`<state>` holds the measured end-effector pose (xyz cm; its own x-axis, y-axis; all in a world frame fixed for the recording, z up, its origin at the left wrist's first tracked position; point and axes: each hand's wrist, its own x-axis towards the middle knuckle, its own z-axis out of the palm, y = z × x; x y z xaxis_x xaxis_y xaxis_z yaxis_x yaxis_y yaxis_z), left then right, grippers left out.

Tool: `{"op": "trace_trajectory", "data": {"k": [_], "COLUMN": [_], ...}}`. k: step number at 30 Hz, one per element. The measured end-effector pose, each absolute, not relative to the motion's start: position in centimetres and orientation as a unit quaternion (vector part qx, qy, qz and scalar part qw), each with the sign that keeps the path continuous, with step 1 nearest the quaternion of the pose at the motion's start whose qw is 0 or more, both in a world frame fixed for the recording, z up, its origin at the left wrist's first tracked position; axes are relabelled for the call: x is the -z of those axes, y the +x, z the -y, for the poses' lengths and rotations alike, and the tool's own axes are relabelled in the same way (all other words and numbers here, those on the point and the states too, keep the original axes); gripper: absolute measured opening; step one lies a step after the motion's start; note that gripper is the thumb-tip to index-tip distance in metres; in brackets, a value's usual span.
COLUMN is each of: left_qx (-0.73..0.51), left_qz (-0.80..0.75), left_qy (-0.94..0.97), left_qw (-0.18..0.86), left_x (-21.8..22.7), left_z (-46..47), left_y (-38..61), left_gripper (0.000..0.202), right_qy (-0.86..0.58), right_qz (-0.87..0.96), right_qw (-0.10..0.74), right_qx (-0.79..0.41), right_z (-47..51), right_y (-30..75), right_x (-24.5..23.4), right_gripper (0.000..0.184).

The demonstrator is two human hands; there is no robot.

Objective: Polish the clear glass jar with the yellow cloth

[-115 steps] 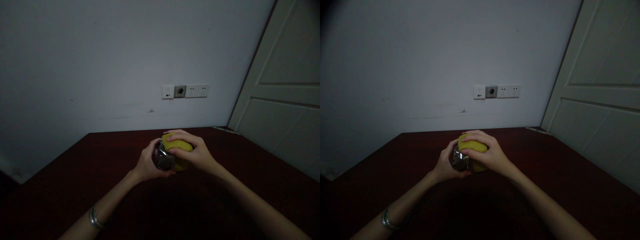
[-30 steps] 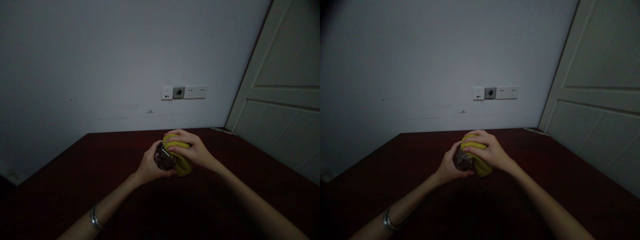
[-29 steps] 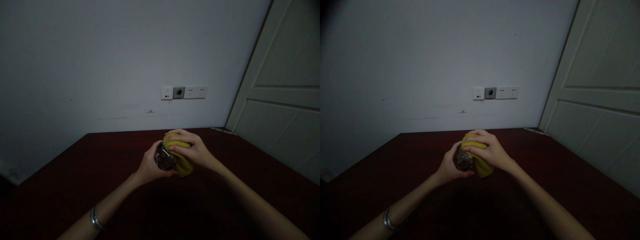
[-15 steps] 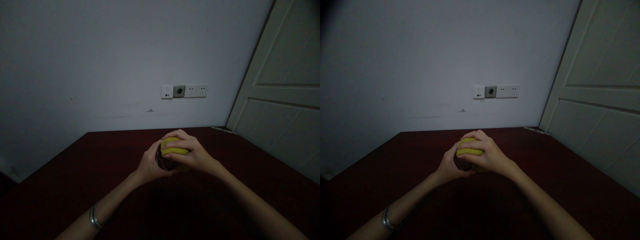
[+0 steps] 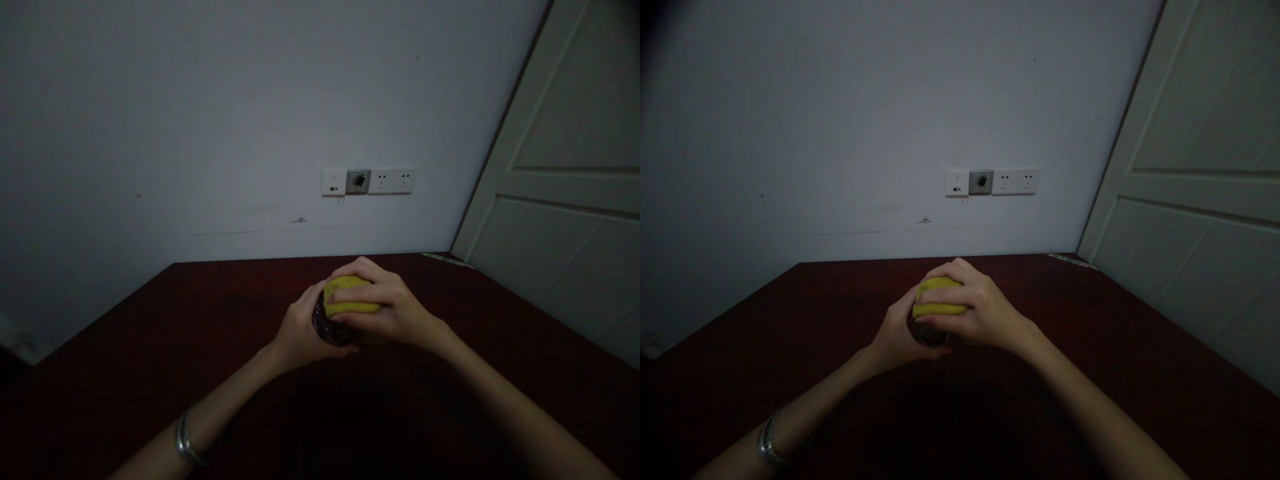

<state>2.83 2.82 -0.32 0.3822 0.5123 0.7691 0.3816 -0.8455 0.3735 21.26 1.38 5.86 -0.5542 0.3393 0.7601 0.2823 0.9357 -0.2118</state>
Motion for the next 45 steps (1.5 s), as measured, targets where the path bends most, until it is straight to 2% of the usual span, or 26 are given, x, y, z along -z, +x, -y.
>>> {"op": "trace_trajectory", "data": {"k": [3,8,11,15,19,22,27,31,35,42,45], "left_qx": [-0.481,-0.484,-0.498,-0.500,-0.506,-0.501,-0.449,-0.436,-0.457,-0.431,-0.421], "left_qz": [-0.253,-0.242,-0.238,-0.240,-0.224,-0.224,-0.268,-0.302,-0.313,-0.317,-0.291], "left_qy": [0.836,0.835,0.815,0.758,0.699,0.670,0.636,0.620,0.629,0.667,0.719], "left_qw": [0.074,0.102,0.175,0.343,0.452,0.500,0.567,0.577,0.546,0.518,0.470], "left_x": [0.1,0.0,0.0,-0.1,-0.4,-0.3,0.0,-0.5,-1.0,-0.7,-1.0], "left_z": [-2.9,-2.9,-2.7,-2.4,-2.3,-2.6,-3.1,-2.9,-2.8,-3.1,-3.0], "left_y": [2.7,2.6,2.7,3.0,3.2,3.2,3.3,3.5,3.7,3.4,2.7], "left_gripper": [0.091,0.096,0.093,0.087,0.084,0.079,0.075,0.071,0.061,0.062,0.064], "right_qy": [-0.189,-0.195,-0.213,-0.208,-0.201,-0.218,-0.228,-0.243,-0.253,-0.255,-0.262], "right_qz": [0.847,0.820,0.790,0.803,0.844,0.862,0.884,0.892,0.884,0.870,0.861], "right_qw": [0.482,0.465,0.483,0.486,0.448,0.422,0.376,0.351,0.372,0.405,0.416], "right_qx": [-0.122,-0.271,-0.313,-0.275,-0.215,-0.178,-0.155,-0.151,-0.129,-0.120,-0.126], "right_z": [-2.1,-2.8,-3.0,-3.0,-2.7,-2.7,-2.5,-2.3,-2.3,-2.4,-2.5], "right_y": [21.5,22.3,22.5,22.7,22.8,22.9,23.2,22.9,21.9,21.0,20.9], "right_x": [-5.9,-6.0,-5.7,-5.4,-5.7,-5.8,-6.1,-6.1,-5.3,-4.3,-4.1], "right_gripper": [0.018,0.016,0.017,0.027,0.057,0.071,0.072,0.083,0.094,0.088,0.087]}}
